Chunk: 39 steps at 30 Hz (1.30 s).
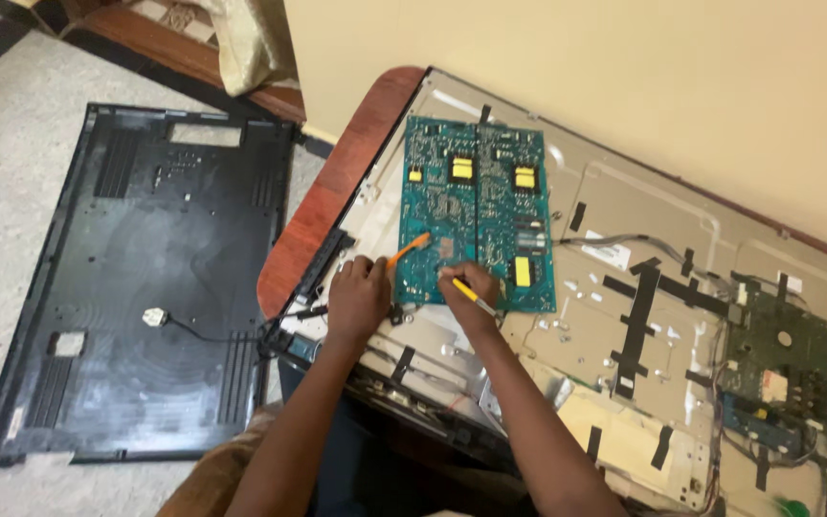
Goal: The person uses a toothbrush and a screwdriver to clean a green circuit board placed on a disassembled television chassis. The person scrubs the board's surface with the toothbrush while occasionally using the screwdriver to point at or adjust components.
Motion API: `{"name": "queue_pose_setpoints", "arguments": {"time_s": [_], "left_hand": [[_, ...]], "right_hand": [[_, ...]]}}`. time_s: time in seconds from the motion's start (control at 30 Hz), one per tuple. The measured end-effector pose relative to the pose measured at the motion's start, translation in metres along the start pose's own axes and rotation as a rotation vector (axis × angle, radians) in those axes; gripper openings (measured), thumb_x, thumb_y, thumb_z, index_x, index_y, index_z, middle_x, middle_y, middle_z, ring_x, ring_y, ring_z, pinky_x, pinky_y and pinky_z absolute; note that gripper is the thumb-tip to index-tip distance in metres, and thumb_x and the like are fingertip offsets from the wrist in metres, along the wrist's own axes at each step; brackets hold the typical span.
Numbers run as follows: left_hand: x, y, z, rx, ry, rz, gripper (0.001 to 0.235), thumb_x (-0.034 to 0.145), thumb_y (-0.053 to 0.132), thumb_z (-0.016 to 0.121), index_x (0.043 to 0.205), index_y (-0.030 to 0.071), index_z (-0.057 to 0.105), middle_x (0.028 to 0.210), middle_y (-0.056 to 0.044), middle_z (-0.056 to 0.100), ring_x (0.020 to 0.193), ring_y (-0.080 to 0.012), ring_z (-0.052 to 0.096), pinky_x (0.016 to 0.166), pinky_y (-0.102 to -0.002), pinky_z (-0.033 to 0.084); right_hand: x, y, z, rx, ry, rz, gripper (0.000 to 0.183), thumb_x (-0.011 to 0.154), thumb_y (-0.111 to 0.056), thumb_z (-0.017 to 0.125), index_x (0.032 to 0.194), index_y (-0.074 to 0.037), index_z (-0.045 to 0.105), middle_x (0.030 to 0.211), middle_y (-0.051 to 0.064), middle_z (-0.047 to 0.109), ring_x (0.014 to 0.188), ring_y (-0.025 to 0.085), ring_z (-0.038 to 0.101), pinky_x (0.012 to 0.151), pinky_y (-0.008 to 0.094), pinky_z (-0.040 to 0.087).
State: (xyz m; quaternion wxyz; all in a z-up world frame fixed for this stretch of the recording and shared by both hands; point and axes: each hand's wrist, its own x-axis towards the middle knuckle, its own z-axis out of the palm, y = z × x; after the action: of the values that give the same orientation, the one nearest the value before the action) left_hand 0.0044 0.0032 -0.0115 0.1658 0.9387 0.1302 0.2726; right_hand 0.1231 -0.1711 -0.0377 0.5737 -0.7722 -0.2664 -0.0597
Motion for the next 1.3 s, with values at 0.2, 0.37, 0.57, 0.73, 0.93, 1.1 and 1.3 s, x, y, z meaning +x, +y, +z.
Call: {"name": "queue_pose_setpoints", "arguments": {"time_s": [0.2, 0.37, 0.57, 0.73, 0.93, 1.1, 1.3], "left_hand": [[0.001, -0.001, -0.002, -0.025, 0.036, 0.011, 0.029, 0.089, 0.014, 0.065, 0.116, 0.006, 0.07, 0.093, -0.011, 0.062, 0.087, -0.0294, 0.061, 0.077, -0.042, 0.05], [0.007, 0.003, -0.003, -0.029, -0.008, -0.001, 0.029, 0.087, 0.014, 0.065, 0.114, 0.007, 0.071, 0.091, -0.01, 0.062, 0.086, -0.0294, 0.061, 0.075, -0.042, 0.05], [0.002, 0.002, -0.004, -0.013, -0.006, -0.002, 0.027, 0.088, 0.015, 0.065, 0.114, 0.008, 0.071, 0.09, -0.01, 0.062, 0.085, -0.0293, 0.061, 0.075, -0.042, 0.05], [0.009, 0.002, 0.0, -0.031, 0.01, 0.004, 0.03, 0.087, 0.014, 0.065, 0.115, 0.007, 0.071, 0.092, -0.01, 0.063, 0.085, -0.0289, 0.062, 0.074, -0.042, 0.05], [0.004, 0.0, -0.001, -0.019, 0.016, 0.01, 0.029, 0.088, 0.012, 0.065, 0.116, 0.006, 0.072, 0.092, -0.01, 0.063, 0.085, -0.0283, 0.062, 0.076, -0.041, 0.05], [0.007, 0.005, -0.002, -0.052, -0.011, -0.009, 0.03, 0.088, 0.012, 0.066, 0.116, 0.004, 0.072, 0.092, -0.01, 0.063, 0.084, -0.0283, 0.062, 0.073, -0.042, 0.049], [0.006, 0.001, -0.002, -0.04, -0.003, 0.011, 0.03, 0.09, 0.011, 0.065, 0.118, 0.004, 0.071, 0.094, -0.01, 0.063, 0.086, -0.0281, 0.062, 0.076, -0.041, 0.05]], "right_hand": [[0.002, -0.007, 0.001, -0.115, 0.083, -0.178, 0.011, 0.081, 0.003, 0.075, 0.088, 0.0, 0.067, 0.084, 0.012, 0.073, 0.072, 0.012, 0.069, 0.064, 0.025, 0.054], [0.006, -0.011, -0.002, -0.046, 0.037, -0.149, 0.011, 0.08, 0.002, 0.075, 0.088, -0.001, 0.068, 0.083, 0.011, 0.073, 0.068, 0.013, 0.069, 0.061, 0.027, 0.054], [0.002, -0.011, 0.003, -0.086, 0.055, -0.059, 0.011, 0.078, 0.003, 0.075, 0.087, -0.002, 0.069, 0.083, 0.009, 0.073, 0.071, 0.013, 0.069, 0.064, 0.027, 0.054], [0.007, -0.014, -0.003, -0.048, 0.015, -0.083, 0.011, 0.079, 0.003, 0.076, 0.086, -0.002, 0.068, 0.084, 0.009, 0.073, 0.072, 0.013, 0.071, 0.063, 0.027, 0.055], [0.005, -0.017, 0.002, -0.114, 0.046, -0.118, 0.011, 0.078, 0.005, 0.074, 0.086, 0.0, 0.067, 0.084, 0.011, 0.073, 0.072, 0.013, 0.072, 0.064, 0.026, 0.056], [0.007, -0.016, -0.002, -0.057, 0.044, -0.118, 0.012, 0.078, 0.004, 0.074, 0.086, -0.001, 0.067, 0.086, 0.011, 0.075, 0.073, 0.014, 0.073, 0.063, 0.026, 0.057], [0.002, -0.01, 0.003, -0.068, 0.076, -0.113, 0.014, 0.079, 0.004, 0.075, 0.089, -0.001, 0.067, 0.087, 0.012, 0.074, 0.074, 0.015, 0.073, 0.066, 0.027, 0.057]]}}
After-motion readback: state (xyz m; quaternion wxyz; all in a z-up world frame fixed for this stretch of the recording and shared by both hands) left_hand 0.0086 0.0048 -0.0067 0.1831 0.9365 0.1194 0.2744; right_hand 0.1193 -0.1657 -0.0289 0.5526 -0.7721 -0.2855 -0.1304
